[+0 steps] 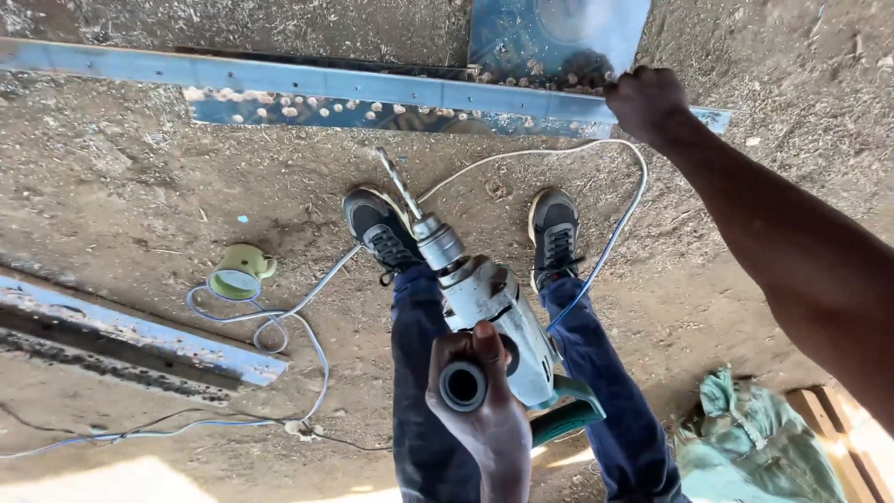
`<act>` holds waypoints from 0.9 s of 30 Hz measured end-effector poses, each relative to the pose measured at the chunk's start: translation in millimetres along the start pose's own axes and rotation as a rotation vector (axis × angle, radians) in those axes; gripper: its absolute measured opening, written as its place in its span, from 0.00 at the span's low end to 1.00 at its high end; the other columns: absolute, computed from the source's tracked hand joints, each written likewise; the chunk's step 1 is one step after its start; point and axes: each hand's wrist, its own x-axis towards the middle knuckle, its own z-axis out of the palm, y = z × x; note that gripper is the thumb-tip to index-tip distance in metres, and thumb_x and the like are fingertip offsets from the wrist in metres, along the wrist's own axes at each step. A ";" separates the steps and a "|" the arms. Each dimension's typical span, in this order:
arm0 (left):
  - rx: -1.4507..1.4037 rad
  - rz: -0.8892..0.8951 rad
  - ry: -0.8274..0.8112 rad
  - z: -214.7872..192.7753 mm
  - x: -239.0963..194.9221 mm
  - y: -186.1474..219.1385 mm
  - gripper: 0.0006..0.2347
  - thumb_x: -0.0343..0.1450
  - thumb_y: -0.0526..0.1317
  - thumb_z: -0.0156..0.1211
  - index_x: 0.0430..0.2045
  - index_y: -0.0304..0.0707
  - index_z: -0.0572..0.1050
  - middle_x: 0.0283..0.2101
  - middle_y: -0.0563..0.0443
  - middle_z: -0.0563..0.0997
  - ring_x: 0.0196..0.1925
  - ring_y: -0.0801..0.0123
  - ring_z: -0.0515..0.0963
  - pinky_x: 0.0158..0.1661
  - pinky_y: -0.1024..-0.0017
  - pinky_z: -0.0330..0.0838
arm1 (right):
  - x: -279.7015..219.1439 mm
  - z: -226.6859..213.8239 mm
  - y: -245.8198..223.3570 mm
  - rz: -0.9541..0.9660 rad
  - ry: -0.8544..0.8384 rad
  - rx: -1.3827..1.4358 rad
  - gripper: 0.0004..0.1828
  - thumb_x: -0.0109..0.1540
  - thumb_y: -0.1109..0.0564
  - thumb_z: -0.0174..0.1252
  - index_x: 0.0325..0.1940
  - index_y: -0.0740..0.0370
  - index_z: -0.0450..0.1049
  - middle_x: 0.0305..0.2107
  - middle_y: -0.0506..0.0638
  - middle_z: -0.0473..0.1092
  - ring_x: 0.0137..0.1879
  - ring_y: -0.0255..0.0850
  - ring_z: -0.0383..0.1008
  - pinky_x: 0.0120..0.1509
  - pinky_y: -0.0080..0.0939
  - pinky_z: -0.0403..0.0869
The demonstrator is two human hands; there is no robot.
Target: Using a handheld power drill to create a series of holes in a metal strip positioned on the ground.
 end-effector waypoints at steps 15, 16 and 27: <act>0.060 0.008 -0.075 8.8 22.4 -2.2 0.11 0.70 0.35 0.63 0.16 0.40 0.70 0.17 0.50 0.75 0.20 0.71 0.73 0.29 0.69 0.71 | -139.8 -98.7 -187.1 0.200 -0.262 1.717 0.28 0.70 0.41 0.42 0.68 0.56 0.68 0.58 0.61 0.72 0.59 0.52 0.76 0.63 0.57 0.75; -0.042 -0.085 -0.061 8.1 27.3 -3.4 0.10 0.70 0.33 0.63 0.18 0.39 0.71 0.17 0.51 0.73 0.20 0.69 0.72 0.27 0.69 0.70 | -148.4 -90.1 -203.5 0.166 -0.329 1.760 0.22 0.69 0.52 0.41 0.65 0.54 0.71 0.63 0.58 0.67 0.66 0.52 0.69 0.70 0.59 0.68; -0.261 -0.487 -0.018 37.3 30.4 -4.1 0.09 0.74 0.34 0.59 0.23 0.43 0.71 0.18 0.57 0.66 0.20 0.71 0.65 0.28 0.71 0.63 | -221.2 -80.2 -190.3 -0.234 -0.086 1.335 0.61 0.48 0.68 0.72 0.79 0.50 0.46 0.75 0.54 0.48 0.77 0.56 0.48 0.78 0.67 0.47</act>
